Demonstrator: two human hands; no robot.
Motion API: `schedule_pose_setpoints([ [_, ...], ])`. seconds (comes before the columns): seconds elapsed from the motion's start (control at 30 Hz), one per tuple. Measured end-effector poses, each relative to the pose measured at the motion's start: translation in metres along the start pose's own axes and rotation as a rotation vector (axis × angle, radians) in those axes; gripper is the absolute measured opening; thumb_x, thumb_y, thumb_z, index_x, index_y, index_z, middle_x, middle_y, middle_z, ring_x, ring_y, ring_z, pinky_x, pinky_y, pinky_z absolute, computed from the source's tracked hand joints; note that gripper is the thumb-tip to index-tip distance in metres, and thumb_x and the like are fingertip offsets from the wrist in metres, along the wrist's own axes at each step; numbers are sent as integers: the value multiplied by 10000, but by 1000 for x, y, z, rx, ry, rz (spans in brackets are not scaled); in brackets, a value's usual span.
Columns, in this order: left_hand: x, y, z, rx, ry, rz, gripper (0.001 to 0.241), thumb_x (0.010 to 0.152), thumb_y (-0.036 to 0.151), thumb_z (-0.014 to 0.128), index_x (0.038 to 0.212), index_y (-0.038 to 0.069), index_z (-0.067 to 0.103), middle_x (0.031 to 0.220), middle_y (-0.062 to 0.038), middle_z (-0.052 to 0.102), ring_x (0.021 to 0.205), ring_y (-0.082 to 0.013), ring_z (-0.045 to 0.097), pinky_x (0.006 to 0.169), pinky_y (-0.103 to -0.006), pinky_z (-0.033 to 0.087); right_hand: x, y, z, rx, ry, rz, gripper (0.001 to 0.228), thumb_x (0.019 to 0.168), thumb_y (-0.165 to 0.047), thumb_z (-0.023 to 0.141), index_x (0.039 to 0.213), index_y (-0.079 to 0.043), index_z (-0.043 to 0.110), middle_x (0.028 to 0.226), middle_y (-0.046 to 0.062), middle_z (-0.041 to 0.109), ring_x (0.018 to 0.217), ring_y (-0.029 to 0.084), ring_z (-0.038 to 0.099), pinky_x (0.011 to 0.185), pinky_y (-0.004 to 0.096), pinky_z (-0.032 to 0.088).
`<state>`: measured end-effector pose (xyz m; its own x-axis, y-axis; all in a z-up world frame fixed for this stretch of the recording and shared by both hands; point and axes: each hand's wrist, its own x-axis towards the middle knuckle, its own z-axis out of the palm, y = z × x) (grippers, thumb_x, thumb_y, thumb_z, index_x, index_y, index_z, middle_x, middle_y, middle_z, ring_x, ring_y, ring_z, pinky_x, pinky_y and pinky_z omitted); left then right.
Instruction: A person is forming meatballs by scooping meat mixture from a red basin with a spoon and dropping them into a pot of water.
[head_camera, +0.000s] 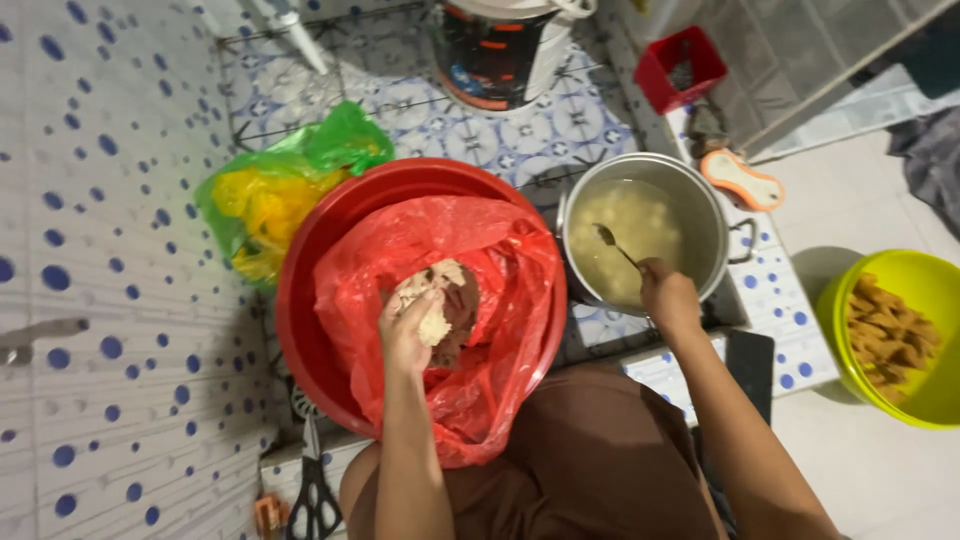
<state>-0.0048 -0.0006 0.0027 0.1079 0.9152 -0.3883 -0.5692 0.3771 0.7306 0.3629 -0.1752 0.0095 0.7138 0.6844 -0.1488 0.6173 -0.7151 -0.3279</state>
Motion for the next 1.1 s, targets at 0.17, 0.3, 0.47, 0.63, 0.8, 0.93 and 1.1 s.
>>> schedule_pose_setpoints([
  [0.17, -4, 9, 4, -10, 109, 13, 339, 674, -121, 848, 961, 5, 719, 822, -158, 728, 747, -258, 760, 666, -455, 646, -37, -27, 5, 626, 12, -27, 209, 1050, -211, 589, 1182, -138, 733, 679, 49, 675, 593, 169, 566, 570, 297, 433],
  [0.3, -21, 32, 17, 190, 176, 57, 391, 650, -64, 902, 988, -20, 711, 842, -119, 721, 766, -224, 715, 652, -463, 631, -91, -76, 12, 718, 11, -194, 200, 1044, -50, 520, 1032, -63, 719, 687, 181, 666, 633, 284, 526, 641, 386, 443],
  [0.47, 10, 6, -22, 169, 77, 89, 424, 881, 482, 707, 1011, 79, 697, 799, -92, 693, 719, -169, 709, 641, -387, 643, -116, -139, 18, 93, 0, -636, 319, 922, -140, 586, 1112, -320, 770, 951, 15, 768, 901, 262, 738, 764, 416, 596],
  [0.63, 3, 23, -17, 75, 149, 39, 521, 956, 533, 675, 1002, 14, 678, 832, -148, 694, 745, -228, 702, 725, -480, 626, -92, -132, 86, -335, -10, -812, 267, 925, -192, 548, 1011, -303, 775, 894, -13, 728, 753, 208, 756, 617, 371, 607],
  [0.8, -25, 43, 8, 181, 37, 61, 321, 742, 74, 890, 1028, 12, 758, 837, -116, 761, 728, -171, 735, 690, -356, 637, -90, -107, 95, -530, -65, -667, 221, 829, -82, 594, 709, -143, 770, 616, 75, 702, 610, 283, 747, 497, 416, 566],
  [0.93, -26, 47, 7, 220, 103, 61, 378, 646, 7, 929, 976, 3, 746, 774, -82, 742, 677, -151, 710, 669, -331, 620, -107, -126, 57, -475, -82, -653, 240, 870, -112, 577, 826, -171, 805, 679, 68, 729, 666, 288, 766, 573, 433, 601],
  [1.1, 1, 19, -16, 443, 208, 97, 328, 631, 49, 938, 878, 38, 723, 707, -59, 699, 645, -148, 660, 612, -337, 571, -135, -137, 23, 132, -193, -380, 251, 1011, -265, 590, 1189, -320, 758, 1061, 43, 790, 1029, 331, 730, 853, 492, 604],
])
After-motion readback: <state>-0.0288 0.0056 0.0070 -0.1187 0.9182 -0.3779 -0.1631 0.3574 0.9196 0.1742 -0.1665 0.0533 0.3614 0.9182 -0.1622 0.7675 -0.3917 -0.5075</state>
